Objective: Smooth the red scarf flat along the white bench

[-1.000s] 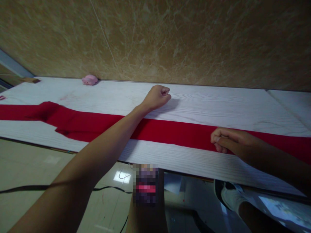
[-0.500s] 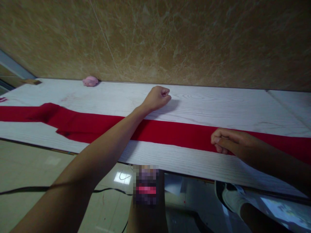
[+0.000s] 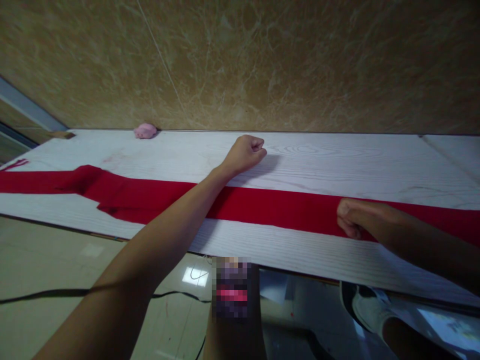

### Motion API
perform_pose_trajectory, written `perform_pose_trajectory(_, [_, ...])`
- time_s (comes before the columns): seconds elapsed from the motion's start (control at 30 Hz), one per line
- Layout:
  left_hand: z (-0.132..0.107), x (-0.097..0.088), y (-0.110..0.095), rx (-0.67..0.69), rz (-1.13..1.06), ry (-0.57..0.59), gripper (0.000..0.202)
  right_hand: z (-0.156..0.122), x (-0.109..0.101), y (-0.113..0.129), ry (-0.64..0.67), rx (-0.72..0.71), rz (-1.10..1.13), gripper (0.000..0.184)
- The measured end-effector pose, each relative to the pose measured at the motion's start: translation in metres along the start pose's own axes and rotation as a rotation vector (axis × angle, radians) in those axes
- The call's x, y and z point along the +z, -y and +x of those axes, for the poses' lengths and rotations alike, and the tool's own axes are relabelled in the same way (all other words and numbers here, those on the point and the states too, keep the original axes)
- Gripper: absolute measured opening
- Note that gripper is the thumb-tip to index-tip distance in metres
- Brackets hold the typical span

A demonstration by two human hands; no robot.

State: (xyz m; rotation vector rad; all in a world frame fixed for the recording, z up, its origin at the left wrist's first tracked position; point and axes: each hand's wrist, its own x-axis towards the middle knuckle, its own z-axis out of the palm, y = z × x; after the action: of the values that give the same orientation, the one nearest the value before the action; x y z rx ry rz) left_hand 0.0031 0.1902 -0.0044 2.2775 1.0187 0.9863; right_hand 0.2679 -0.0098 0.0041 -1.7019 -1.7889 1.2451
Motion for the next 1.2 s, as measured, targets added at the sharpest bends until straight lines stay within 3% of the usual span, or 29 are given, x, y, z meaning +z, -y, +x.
perform_pose_trajectory(0.1, [0.000, 0.000, 0.000, -0.005, 0.003, 0.002, 0.034, -0.001, -0.001, -0.005, 0.006, 0.020, -0.010, 0.045])
perform_pose_trajectory(0.3, [0.000, 0.001, -0.002, -0.008, 0.002, -0.004, 0.035, 0.002, 0.000, -0.011, -0.005, -0.060, 0.085, 0.014])
perform_pose_trajectory(0.5, [-0.001, 0.000, -0.004, -0.008, -0.004, -0.006, 0.036, 0.002, 0.000, 0.002, -0.001, 0.034, 0.015, 0.033])
perform_pose_trajectory(0.73, [-0.001, 0.000, -0.002, 0.005, -0.011, -0.010, 0.035, 0.001, -0.005, -0.006, 0.043, -0.085, -0.043, 0.045])
perform_pose_trajectory(0.93, [0.000, 0.000, -0.001, 0.011, -0.011, -0.008, 0.035, 0.003, -0.007, -0.015, 0.084, -0.057, -0.053, 0.041])
perform_pose_trajectory(1.2, [-0.001, 0.000, -0.002, 0.002, 0.003, -0.003, 0.034, 0.002, -0.006, -0.007, 0.076, -0.072, -0.043, 0.035])
